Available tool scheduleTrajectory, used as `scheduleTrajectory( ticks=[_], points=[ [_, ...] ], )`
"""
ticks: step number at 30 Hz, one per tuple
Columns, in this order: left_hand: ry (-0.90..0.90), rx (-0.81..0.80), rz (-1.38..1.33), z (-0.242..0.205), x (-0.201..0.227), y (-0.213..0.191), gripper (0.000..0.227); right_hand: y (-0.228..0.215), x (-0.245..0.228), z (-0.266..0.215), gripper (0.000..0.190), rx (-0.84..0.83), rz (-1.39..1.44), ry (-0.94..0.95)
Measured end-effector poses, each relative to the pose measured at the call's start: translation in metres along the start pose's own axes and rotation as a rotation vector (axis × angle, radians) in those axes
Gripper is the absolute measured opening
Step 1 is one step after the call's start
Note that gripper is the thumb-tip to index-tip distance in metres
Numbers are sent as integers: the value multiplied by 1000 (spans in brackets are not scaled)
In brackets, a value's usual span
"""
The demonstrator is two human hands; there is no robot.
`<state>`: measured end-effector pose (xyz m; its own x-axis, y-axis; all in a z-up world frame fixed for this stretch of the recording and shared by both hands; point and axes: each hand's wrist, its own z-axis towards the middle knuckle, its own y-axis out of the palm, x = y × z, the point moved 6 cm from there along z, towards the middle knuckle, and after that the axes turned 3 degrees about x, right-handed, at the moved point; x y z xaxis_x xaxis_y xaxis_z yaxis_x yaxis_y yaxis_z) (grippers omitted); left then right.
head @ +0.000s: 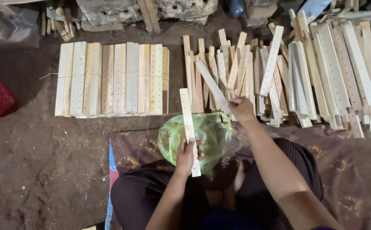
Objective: The person is threading string through holes in wooden slats to tie them together into organized bundles.
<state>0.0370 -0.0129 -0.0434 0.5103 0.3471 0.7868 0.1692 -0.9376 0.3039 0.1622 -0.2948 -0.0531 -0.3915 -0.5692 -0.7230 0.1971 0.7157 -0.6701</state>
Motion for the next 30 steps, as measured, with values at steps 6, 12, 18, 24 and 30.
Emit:
scheduleTrajectory(
  ticks=[6,12,18,24,30],
  points=[
    [9,-5,-144,-19,5,29,27,-57,-63,-139,35,-117,912,242],
    [225,175,133,-43,14,44,54,-42,-44,-233,35,-145,723,-33],
    [249,61,-68,-79,29,64,37,-45,-38,-268,36,-157,580,-31],
    [283,-91,-28,-99,33,69,26,-54,-37,-284,39,-199,580,-233],
    [324,-110,-25,-84,11,72,32,-32,-32,-301,22,-418,921,231]
  ],
)
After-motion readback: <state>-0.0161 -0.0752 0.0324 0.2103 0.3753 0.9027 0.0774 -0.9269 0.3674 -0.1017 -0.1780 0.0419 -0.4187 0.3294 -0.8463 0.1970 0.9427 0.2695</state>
